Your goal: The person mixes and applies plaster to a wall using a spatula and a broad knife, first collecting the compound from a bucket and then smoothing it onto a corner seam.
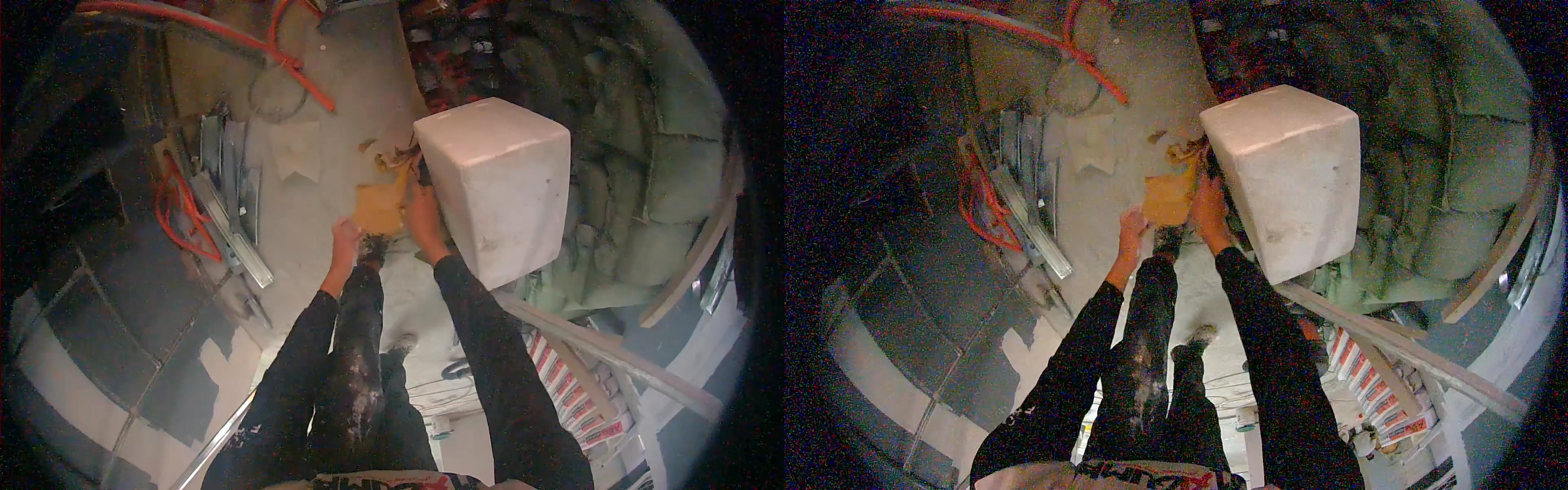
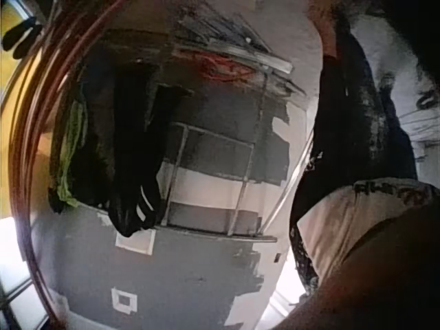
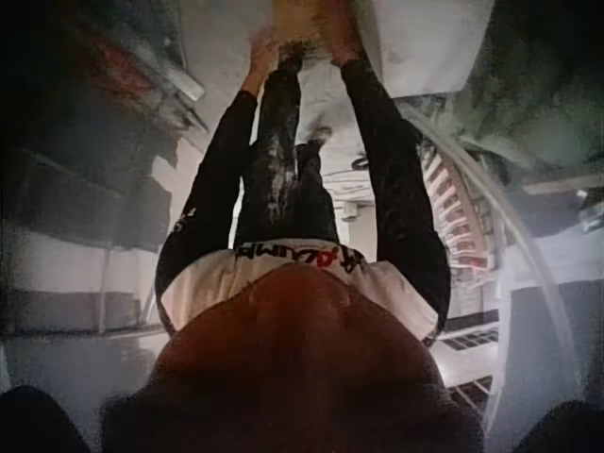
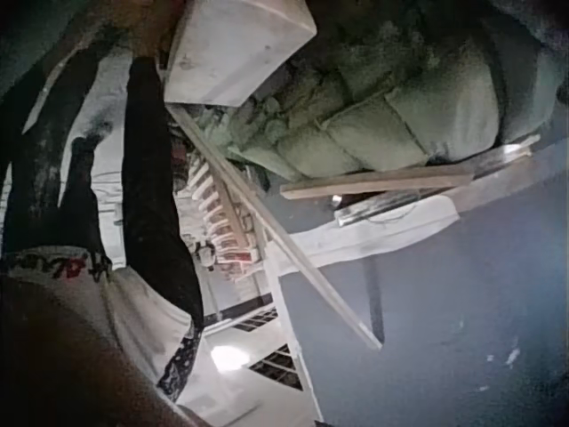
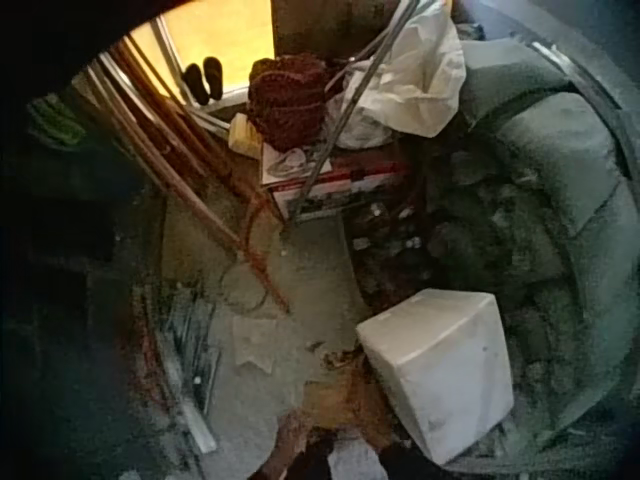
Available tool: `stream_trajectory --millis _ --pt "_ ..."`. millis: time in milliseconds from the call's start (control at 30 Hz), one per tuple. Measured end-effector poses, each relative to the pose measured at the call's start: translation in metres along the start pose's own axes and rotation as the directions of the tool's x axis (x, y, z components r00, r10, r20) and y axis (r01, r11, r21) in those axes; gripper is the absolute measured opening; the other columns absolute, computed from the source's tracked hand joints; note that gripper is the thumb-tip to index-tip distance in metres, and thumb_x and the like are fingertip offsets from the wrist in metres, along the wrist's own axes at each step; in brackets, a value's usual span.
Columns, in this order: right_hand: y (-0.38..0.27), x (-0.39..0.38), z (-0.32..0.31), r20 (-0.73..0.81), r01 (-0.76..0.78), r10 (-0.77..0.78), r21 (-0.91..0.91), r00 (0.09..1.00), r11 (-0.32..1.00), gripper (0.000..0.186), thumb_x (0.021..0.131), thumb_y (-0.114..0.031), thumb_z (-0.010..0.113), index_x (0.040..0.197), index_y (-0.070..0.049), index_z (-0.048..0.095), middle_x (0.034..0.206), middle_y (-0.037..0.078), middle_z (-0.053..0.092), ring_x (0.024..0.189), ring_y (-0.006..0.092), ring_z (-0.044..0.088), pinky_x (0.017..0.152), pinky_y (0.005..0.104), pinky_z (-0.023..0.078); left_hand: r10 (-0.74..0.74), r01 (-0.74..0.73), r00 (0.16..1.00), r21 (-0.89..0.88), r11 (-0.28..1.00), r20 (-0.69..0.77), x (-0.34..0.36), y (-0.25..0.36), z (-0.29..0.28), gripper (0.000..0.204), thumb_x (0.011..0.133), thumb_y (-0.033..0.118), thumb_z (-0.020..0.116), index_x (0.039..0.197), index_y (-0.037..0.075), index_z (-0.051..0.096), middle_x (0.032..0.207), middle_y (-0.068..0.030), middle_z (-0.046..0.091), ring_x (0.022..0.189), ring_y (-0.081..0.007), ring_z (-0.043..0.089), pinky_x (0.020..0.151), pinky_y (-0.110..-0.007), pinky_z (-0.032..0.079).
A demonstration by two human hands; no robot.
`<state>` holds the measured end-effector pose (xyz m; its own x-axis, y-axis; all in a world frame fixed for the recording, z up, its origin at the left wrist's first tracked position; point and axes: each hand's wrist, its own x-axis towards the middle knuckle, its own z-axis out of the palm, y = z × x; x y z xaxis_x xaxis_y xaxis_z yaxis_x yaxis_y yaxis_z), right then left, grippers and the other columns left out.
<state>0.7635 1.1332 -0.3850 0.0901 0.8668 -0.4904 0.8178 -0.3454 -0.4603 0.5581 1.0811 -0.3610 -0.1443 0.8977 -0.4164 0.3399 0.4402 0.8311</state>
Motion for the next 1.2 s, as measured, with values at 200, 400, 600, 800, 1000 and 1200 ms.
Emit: stream_trajectory --millis 200,400,600,800,1000,1200 --pt "0.033 0.000 0.066 0.300 -0.453 0.340 0.543 0.891 0.707 0.045 0.096 -0.029 0.052 0.127 0.003 0.052 0.126 0.027 0.056 0.116 0.0413 0.054 0.097 0.0495 0.043 -0.539 0.721 0.693 -0.467 0.512 0.480 0.059 -0.020 0.031 0.026 0.090 0.015 0.066 0.111 0.011 0.051 0.110 -0.0119 0.059 0.097 -0.0284 0.064 0.082 -0.045 0.057" --pt "0.123 0.025 0.065 -0.137 0.058 0.000 0.420 0.991 0.906 0.050 0.088 -0.026 0.062 0.132 -0.004 0.052 0.117 0.025 0.060 0.103 0.0333 0.061 0.083 0.0442 0.050 -0.054 0.060 0.928 -0.004 0.998 0.368 0.062 0.025 -0.005 0.059 0.087 0.005 0.066 0.132 0.012 0.029 0.107 -0.0119 0.059 0.094 -0.0210 0.064 0.073 -0.033 0.057" --pt "0.024 0.002 0.016 0.149 0.082 -0.111 0.184 0.983 0.979 0.054 0.091 -0.031 0.062 0.135 -0.005 0.047 0.122 0.022 0.058 0.095 0.0395 0.065 0.081 0.0464 0.052 -0.162 0.171 0.970 -0.036 0.985 0.179 0.016 0.162 -0.224 0.063 0.080 -0.005 0.065 0.133 0.006 0.034 0.117 -0.0159 0.061 0.099 -0.0202 0.065 0.078 -0.033 0.054" --pt "-0.091 -0.083 -0.056 0.232 -0.230 0.042 0.889 0.972 0.395 0.050 0.094 -0.028 0.059 0.138 -0.008 0.046 0.128 0.011 0.053 0.117 0.0284 0.054 0.099 0.0395 0.043 -0.129 -0.040 0.797 0.264 0.964 0.590 -0.013 0.241 -0.222 0.062 0.081 -0.007 0.061 0.136 0.011 0.036 0.115 -0.0156 0.063 0.099 -0.0244 0.066 0.082 -0.038 0.053" --pt "-0.026 -0.218 -0.169 0.200 0.170 -0.351 0.598 0.915 0.783 0.048 0.065 -0.025 0.076 0.108 -0.006 0.066 0.099 0.018 0.067 0.095 0.0345 0.064 0.085 0.0447 0.051 -0.101 -0.492 0.321 0.257 0.832 0.942 -0.061 0.300 -0.104 0.056 0.080 0.009 0.070 0.131 0.014 0.048 0.103 -0.0153 0.068 0.095 -0.0332 0.067 0.079 -0.042 0.052" --pt "-0.007 -0.445 -0.220 -0.306 0.278 -0.105 0.601 0.946 0.749 0.040 0.068 -0.008 0.066 0.109 -0.004 0.064 0.092 0.015 0.067 0.083 0.0275 0.062 0.075 0.0412 0.049 0.163 -0.971 -0.192 -0.164 -0.172 0.968 -0.257 0.381 -0.026 0.032 0.079 0.028 0.066 0.106 0.012 0.064 0.087 -0.0138 0.068 0.082 -0.0334 0.065 0.072 -0.044 0.051"
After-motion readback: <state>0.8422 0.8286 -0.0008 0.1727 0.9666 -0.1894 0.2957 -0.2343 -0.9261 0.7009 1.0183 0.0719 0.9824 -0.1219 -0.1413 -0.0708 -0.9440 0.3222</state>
